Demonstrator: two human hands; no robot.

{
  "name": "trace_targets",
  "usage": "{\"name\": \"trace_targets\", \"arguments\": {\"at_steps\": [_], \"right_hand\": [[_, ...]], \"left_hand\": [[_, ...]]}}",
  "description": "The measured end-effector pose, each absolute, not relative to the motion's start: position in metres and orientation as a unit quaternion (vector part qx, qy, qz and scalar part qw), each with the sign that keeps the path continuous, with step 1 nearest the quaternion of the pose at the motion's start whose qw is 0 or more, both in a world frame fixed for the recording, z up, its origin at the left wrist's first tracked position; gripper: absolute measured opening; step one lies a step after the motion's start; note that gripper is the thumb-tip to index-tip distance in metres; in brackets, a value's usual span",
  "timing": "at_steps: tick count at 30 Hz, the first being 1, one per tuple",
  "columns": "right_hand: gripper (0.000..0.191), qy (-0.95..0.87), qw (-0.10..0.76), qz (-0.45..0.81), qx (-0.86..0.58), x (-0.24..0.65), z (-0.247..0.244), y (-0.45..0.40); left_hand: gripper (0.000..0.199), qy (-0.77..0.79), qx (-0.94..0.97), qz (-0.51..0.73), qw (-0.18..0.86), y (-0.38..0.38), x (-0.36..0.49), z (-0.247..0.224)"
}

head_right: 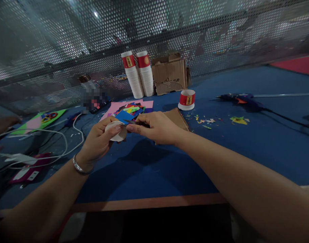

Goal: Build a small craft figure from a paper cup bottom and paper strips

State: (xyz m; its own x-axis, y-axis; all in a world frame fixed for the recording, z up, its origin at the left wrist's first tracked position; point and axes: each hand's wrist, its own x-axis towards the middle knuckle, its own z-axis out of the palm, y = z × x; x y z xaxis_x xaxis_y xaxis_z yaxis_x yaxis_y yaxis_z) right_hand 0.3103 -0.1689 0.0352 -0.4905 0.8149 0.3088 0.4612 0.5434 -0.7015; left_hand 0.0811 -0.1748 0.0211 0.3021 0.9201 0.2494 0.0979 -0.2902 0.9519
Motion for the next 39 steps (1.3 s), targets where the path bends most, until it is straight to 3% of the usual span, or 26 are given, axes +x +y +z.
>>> {"name": "trace_targets", "arguments": {"at_steps": [12, 25, 39], "right_hand": [[0.057, -0.833, 0.32, 0.264, -0.367, 0.31, 0.038, -0.171], [0.05, -0.845, 0.346, 0.264, -0.311, 0.313, 0.037, -0.17], [0.051, -0.867, 0.321, 0.232, -0.303, 0.319, 0.034, -0.161]], "left_hand": [[0.036, 0.391, 0.691, 0.433, 0.427, -0.178, 0.082, 0.022], [0.032, 0.365, 0.63, 0.44, 0.525, -0.19, 0.089, 0.028], [0.033, 0.383, 0.666, 0.421, 0.483, -0.184, 0.084, 0.025]]}}
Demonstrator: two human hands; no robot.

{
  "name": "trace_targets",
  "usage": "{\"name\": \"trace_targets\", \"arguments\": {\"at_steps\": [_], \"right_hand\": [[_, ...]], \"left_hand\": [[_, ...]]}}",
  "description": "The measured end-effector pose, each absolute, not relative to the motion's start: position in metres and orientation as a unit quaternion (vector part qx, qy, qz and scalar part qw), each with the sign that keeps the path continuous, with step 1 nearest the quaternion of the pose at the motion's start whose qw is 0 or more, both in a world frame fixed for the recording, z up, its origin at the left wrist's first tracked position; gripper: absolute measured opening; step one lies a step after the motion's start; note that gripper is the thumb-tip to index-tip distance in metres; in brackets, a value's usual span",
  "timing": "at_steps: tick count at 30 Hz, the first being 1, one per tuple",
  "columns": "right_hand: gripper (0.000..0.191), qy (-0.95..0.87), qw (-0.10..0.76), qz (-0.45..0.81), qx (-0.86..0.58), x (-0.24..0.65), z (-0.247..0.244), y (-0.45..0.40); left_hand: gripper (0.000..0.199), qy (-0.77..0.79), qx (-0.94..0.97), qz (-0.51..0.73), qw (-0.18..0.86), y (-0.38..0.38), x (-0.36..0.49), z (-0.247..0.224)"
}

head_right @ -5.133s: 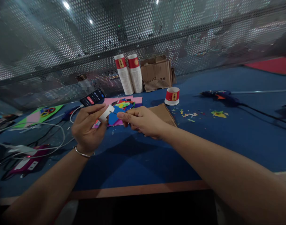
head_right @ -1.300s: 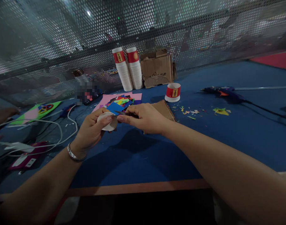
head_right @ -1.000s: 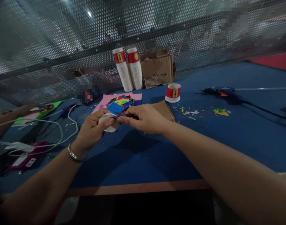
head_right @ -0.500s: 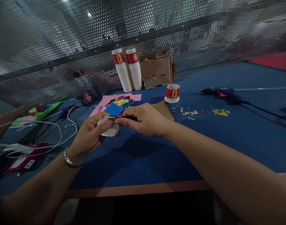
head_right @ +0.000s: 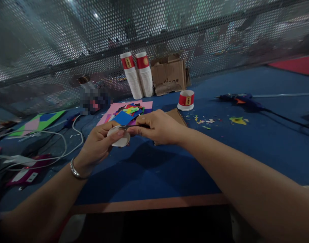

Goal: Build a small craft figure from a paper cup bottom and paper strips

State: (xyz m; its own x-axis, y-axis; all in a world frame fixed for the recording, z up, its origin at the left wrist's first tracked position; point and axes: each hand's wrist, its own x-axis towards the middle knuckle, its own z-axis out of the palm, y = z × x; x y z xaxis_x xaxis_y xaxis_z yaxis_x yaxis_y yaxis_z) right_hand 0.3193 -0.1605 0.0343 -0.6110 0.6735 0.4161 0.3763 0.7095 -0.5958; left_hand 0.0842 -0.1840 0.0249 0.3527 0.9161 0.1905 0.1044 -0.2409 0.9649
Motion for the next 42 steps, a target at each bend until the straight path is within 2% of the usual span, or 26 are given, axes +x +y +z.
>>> {"name": "trace_targets", "arguments": {"at_steps": [8, 14, 29, 42], "right_hand": [[0.043, -0.876, 0.293, 0.219, -0.314, 0.3232, 0.0347, -0.1593], [0.045, -0.877, 0.288, 0.214, -0.32, 0.3217, 0.0328, -0.1578], [0.048, -0.889, 0.271, 0.21, -0.305, 0.3223, 0.0355, -0.1585], [0.054, -0.869, 0.283, 0.274, -0.299, 0.3203, 0.0351, -0.1615]], "left_hand": [[0.028, 0.373, 0.679, 0.375, 0.509, -0.1822, 0.081, 0.0258], [0.032, 0.365, 0.642, 0.359, 0.57, -0.181, 0.0847, 0.0281], [0.037, 0.344, 0.622, 0.316, 0.629, -0.1774, 0.0799, 0.0289], [0.039, 0.304, 0.578, 0.296, 0.697, -0.1766, 0.0793, 0.028]]}}
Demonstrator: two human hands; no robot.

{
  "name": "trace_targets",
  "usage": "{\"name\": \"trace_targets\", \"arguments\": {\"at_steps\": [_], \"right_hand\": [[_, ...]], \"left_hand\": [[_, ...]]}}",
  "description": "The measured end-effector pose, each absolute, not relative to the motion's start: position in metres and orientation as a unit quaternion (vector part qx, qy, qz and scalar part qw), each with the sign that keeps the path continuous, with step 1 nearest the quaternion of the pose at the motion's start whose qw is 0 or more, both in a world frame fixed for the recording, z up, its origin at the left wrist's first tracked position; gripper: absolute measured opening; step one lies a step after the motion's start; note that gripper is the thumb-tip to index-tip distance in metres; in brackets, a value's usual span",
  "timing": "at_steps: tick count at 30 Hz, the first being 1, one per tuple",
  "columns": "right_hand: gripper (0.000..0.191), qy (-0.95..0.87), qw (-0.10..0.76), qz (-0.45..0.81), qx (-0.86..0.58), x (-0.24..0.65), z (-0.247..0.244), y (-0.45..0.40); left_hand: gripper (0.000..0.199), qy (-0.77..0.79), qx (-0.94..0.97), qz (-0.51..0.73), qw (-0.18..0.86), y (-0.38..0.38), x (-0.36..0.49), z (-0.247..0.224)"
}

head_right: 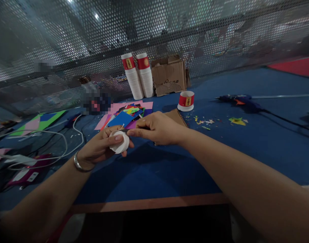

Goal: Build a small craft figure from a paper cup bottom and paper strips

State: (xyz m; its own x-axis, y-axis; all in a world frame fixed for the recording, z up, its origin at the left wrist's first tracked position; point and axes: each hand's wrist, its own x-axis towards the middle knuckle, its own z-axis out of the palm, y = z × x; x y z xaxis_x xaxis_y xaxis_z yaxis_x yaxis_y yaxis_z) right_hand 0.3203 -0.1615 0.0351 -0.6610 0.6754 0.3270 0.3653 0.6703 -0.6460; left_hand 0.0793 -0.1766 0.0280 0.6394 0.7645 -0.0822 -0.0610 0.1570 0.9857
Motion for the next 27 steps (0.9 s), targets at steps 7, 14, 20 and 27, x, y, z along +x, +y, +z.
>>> {"name": "trace_targets", "arguments": {"at_steps": [7, 14, 20, 27], "right_hand": [[0.055, -0.85, 0.285, 0.33, -0.294, 0.317, 0.034, -0.162], [0.058, -0.83, 0.321, 0.273, -0.365, 0.316, 0.032, -0.157], [0.055, -0.832, 0.186, 0.156, -0.499, 0.32, 0.02, -0.14], [0.056, -0.817, 0.058, 0.09, -0.567, 0.33, 0.011, -0.123]], "left_hand": [[0.038, 0.31, 0.585, 0.287, 0.692, -0.179, 0.08, 0.029], [0.036, 0.347, 0.673, 0.284, 0.588, -0.175, 0.087, 0.011], [0.047, 0.395, 0.675, 0.321, 0.534, -0.17, 0.093, 0.001], [0.053, 0.424, 0.62, 0.407, 0.521, -0.166, 0.087, 0.005]]}}
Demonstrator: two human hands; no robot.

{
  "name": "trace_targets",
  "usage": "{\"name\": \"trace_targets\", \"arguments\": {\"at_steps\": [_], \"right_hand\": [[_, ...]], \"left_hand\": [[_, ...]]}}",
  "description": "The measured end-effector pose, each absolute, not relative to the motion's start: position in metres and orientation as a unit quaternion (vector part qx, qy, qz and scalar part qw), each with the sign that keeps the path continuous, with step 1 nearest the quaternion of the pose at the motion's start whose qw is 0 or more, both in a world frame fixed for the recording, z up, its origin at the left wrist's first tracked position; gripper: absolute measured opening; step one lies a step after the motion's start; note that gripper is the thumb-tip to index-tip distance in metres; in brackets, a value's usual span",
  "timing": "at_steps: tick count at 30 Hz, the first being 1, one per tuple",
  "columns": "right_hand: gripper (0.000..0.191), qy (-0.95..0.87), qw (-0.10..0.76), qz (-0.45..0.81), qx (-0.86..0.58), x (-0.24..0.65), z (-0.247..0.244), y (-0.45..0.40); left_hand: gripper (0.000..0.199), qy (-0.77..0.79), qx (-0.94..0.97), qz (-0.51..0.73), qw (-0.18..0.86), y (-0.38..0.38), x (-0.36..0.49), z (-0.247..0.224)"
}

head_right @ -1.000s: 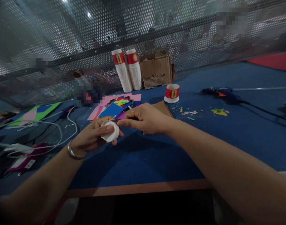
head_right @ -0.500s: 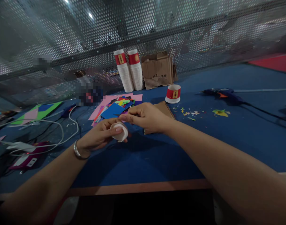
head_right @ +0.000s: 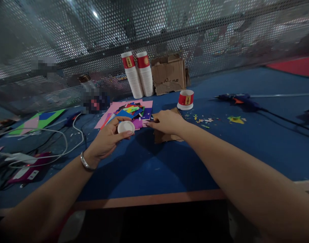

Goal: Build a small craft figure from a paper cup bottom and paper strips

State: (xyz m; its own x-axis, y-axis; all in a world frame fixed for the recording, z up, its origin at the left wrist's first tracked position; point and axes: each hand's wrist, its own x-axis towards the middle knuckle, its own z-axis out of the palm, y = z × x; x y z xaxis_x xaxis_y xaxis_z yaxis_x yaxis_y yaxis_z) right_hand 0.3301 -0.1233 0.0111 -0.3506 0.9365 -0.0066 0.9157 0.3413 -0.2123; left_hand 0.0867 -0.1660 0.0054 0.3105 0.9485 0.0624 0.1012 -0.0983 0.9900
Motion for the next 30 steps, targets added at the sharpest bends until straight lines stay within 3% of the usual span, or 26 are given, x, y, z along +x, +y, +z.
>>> {"name": "trace_targets", "arguments": {"at_steps": [4, 7, 11, 17, 24, 30], "right_hand": [[0.053, -0.799, 0.0, 0.068, -0.597, 0.338, 0.011, -0.12], [0.056, -0.801, -0.034, 0.066, -0.594, 0.34, 0.012, -0.118], [0.055, -0.807, -0.045, 0.071, -0.584, 0.343, 0.011, -0.114], [0.055, -0.796, 0.004, 0.057, -0.602, 0.354, 0.007, -0.109], [0.05, -0.784, 0.032, 0.061, -0.617, 0.351, 0.008, -0.111], [0.029, -0.828, 0.068, 0.152, -0.536, 0.331, 0.017, -0.129]], "left_hand": [[0.071, 0.421, 0.614, 0.369, 0.556, -0.167, 0.085, 0.004], [0.068, 0.427, 0.635, 0.33, 0.553, -0.166, 0.086, -0.001], [0.059, 0.438, 0.703, 0.303, 0.471, -0.163, 0.086, -0.006], [0.06, 0.432, 0.791, 0.318, 0.293, -0.168, 0.085, -0.001], [0.053, 0.431, 0.814, 0.297, 0.251, -0.167, 0.086, -0.001], [0.054, 0.449, 0.809, 0.298, 0.235, -0.166, 0.085, 0.002]]}}
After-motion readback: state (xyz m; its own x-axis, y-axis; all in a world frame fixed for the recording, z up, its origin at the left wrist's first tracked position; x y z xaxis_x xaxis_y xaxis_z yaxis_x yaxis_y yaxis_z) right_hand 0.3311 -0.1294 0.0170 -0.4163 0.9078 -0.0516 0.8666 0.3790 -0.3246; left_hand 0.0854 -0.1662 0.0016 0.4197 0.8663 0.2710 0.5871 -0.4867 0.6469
